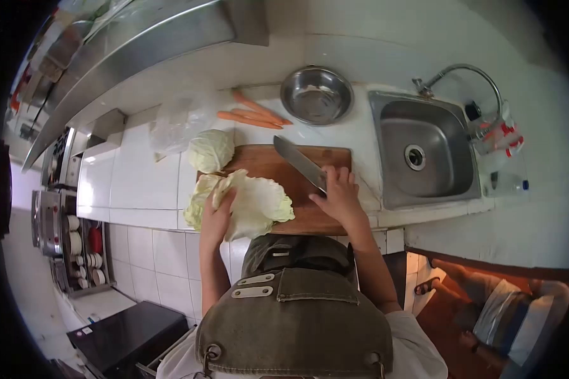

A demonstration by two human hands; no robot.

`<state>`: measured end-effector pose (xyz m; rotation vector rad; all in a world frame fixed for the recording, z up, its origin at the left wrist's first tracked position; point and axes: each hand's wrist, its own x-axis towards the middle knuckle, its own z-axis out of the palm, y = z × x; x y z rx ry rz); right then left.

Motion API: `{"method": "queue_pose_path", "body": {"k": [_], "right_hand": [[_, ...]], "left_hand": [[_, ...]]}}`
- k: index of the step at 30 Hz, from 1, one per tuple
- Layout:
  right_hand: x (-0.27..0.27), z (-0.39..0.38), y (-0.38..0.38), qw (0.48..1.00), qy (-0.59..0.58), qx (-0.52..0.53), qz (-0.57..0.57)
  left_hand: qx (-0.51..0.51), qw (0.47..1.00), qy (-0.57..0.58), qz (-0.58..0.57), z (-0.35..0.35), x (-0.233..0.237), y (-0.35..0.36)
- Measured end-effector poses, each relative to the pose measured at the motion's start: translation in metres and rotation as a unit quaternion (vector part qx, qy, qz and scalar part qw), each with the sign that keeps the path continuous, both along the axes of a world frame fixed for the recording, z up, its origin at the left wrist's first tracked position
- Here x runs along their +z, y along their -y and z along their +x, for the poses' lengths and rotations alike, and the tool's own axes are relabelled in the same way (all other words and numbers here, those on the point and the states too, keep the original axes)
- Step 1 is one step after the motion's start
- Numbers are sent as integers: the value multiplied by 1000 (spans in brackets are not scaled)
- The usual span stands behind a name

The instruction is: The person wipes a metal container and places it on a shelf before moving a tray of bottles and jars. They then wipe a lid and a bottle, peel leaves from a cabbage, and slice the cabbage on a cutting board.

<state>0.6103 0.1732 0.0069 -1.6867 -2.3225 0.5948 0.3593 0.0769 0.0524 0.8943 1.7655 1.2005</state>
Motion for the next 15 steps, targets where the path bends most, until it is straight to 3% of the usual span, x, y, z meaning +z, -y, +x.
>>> {"method": "queue_pose_path", "body": {"k": [1, 3, 4, 7, 12, 14, 15], "right_hand": [[-3, 13, 3, 1000, 3, -13, -2], [-13, 33, 10, 991, -111, 37, -59], [-17, 36, 13, 992, -110, 55, -11], [-15, 38, 26, 997, -69, 42, -4], [-19, 55, 46, 984, -172, -49, -11], [-16, 65, 52, 939, -291, -112, -148], [-9, 65, 54, 939, -289, -112, -150]], "left_hand": [[-59, 998, -8, 8, 4, -6, -14], [-113, 993, -28, 10, 11, -17, -40], [-152, 987, -52, 14, 15, -23, -49], [-198, 977, -73, 25, 26, -33, -64], [-264, 933, -195, 144, 34, -35, -63], [-326, 917, -167, 157, 38, -35, -56], [-326, 918, -165, 155, 40, -33, -52]]}}
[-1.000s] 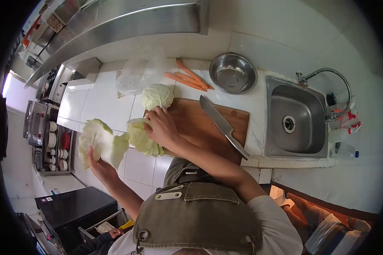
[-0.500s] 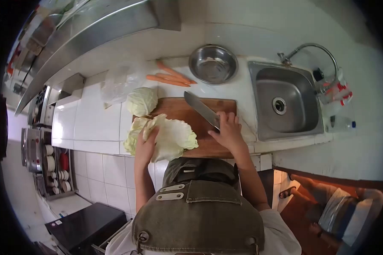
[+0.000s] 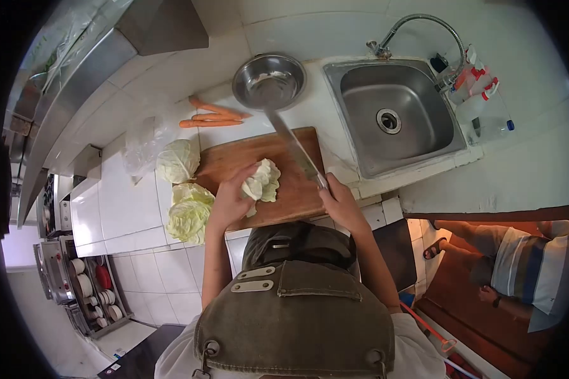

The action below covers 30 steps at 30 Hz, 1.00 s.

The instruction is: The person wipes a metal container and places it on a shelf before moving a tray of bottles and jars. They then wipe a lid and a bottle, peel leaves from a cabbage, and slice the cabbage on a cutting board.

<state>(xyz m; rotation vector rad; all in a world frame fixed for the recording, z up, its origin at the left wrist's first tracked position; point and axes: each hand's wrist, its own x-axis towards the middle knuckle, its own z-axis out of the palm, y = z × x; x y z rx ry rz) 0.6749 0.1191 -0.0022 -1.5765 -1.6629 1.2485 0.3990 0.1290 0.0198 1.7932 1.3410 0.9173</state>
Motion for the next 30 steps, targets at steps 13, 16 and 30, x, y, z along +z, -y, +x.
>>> {"method": "queue_pose_path", "body": {"k": [13, 16, 30], "right_hand": [[-29, -70, -43, 989, -111, -19, 94], [-30, -79, -45, 991, -108, -5, 82], [-21, -78, -44, 979, -193, -50, 52]], "left_hand": [[-97, 990, -100, 12, -3, 6, 35], [-84, 996, -33, 10, -1, -9, 28], [-19, 983, 146, -110, 7, -26, -13]]}}
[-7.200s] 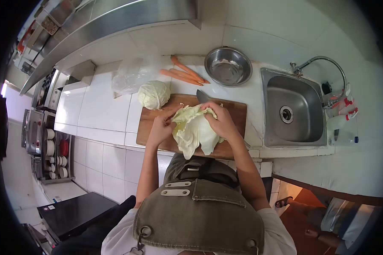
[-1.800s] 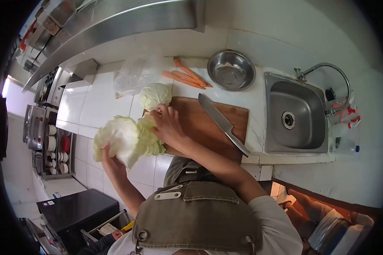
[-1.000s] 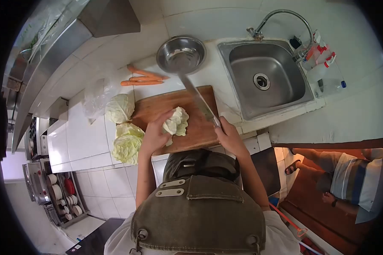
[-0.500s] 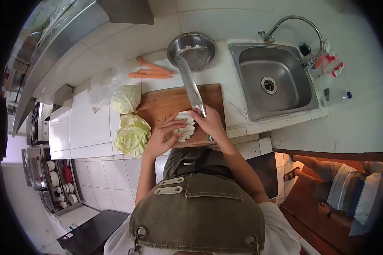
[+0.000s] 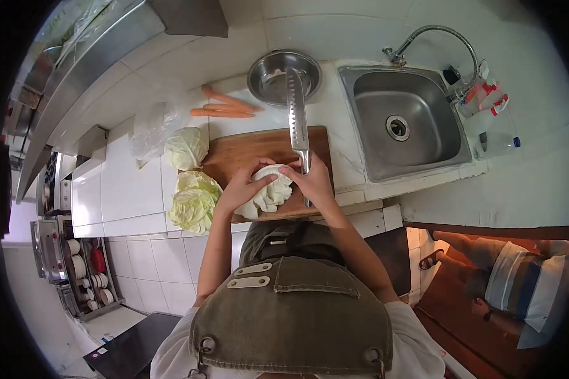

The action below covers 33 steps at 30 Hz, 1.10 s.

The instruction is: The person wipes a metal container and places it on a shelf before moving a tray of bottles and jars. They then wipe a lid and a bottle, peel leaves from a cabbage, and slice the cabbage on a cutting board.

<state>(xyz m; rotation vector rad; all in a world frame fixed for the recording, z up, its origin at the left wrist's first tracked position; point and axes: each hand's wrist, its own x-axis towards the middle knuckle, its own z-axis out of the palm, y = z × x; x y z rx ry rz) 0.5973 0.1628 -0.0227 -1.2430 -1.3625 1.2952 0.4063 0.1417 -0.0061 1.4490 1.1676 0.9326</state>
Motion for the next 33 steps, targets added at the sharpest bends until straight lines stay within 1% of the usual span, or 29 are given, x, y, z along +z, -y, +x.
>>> {"method": "queue_pose_path", "body": {"k": [2, 4, 5, 7, 9, 11, 12, 13, 14, 15, 16, 17, 18, 19, 20, 22, 23, 25, 27, 31, 33], "right_hand": [[1, 0, 1, 1000, -6, -8, -12], [1, 1, -1, 997, 67, -11, 38], [0, 2, -2, 997, 67, -12, 38], [0, 4, -4, 994, 70, 16, 79], [2, 5, -7, 993, 91, 17, 72], [6, 3, -11, 991, 112, 20, 65], [8, 3, -13, 988, 135, 18, 71], [8, 2, -14, 984, 159, 16, 78], [6, 3, -14, 984, 159, 17, 77], [4, 4, -13, 973, 189, 15, 130], [2, 6, -12, 959, 219, 13, 181], [1, 9, -9, 959, 219, 13, 181], [1, 13, -4, 968, 202, 11, 150], [2, 17, 2, 975, 185, 9, 120], [3, 21, 8, 975, 185, 8, 119], [8, 31, 25, 972, 223, 22, 74], [13, 34, 33, 954, 286, 19, 91], [10, 44, 48, 949, 307, 17, 75], [10, 47, 59, 943, 328, 16, 59], [19, 48, 77, 933, 359, 31, 20], [19, 46, 81, 930, 365, 37, 13]], "left_hand": [[-6, 1000, -19, -2, -1, -1, -3], [-1, 999, -41, 27, 0, 0, -6], [5, 1000, -6, 1, 0, 2, -7], [8, 1000, 1, -2, 0, -2, -9], [14, 1000, 8, -6, 2, -3, -9], [62, 994, -74, 44, 9, -3, -7], [63, 994, -74, 44, 11, -6, -8], [80, 986, -117, 88, 14, -11, -9], [96, 973, -160, 132, 15, -15, -10], [102, 934, -253, 230, 15, -12, -12], [102, 934, -253, 230, 16, -8, -11], [110, 931, -268, 222, 19, -5, -10], [117, 927, -283, 215, 22, 0, -9], [116, 928, -283, 215, 24, -5, -10], [96, 926, -279, 235, 26, -13, -11], [72, 925, -274, 253, 31, -18, -9], [75, 925, -284, 240, 34, -16, -8], [75, 925, -294, 228, 38, -12, -6], [54, 888, -371, 267, 39, -9, -4], [22, 884, -381, 270, 37, -14, -2], [-33, 853, -436, 287, 38, -14, 2]]}}
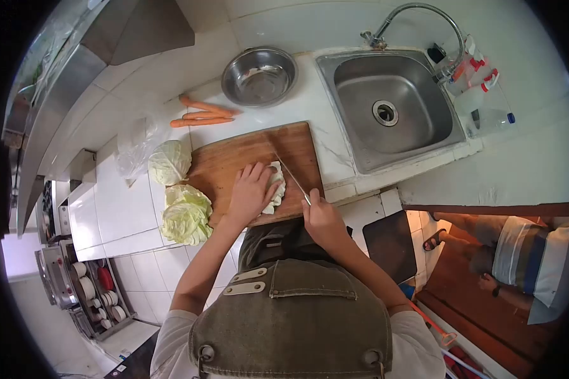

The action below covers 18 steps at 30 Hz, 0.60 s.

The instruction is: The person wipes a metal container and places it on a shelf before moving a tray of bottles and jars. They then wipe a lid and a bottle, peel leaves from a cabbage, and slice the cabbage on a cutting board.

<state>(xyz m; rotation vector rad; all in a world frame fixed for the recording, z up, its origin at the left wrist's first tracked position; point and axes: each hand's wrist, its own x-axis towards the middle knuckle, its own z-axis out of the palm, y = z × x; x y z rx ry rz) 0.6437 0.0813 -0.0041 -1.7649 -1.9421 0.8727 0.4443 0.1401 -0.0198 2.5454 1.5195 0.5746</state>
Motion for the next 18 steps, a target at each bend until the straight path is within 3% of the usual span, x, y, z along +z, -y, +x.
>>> {"method": "queue_pose_path", "body": {"k": [4, 6, 15, 18], "right_hand": [[-3, -5, 8, 1000, 11, 1, 18], [-1, -7, 11, 1000, 18, -5, 20], [-1, -11, 32, 996, 52, 0, 71], [6, -15, 37, 997, 75, 1, 11]], "left_hand": [[-5, 999, -35, 17, 6, -2, 1], [-17, 992, -98, 78, 8, 3, 1], [-113, 989, -90, 1, -7, 7, -12], [-132, 988, -78, 5, -12, 5, -13]]}}
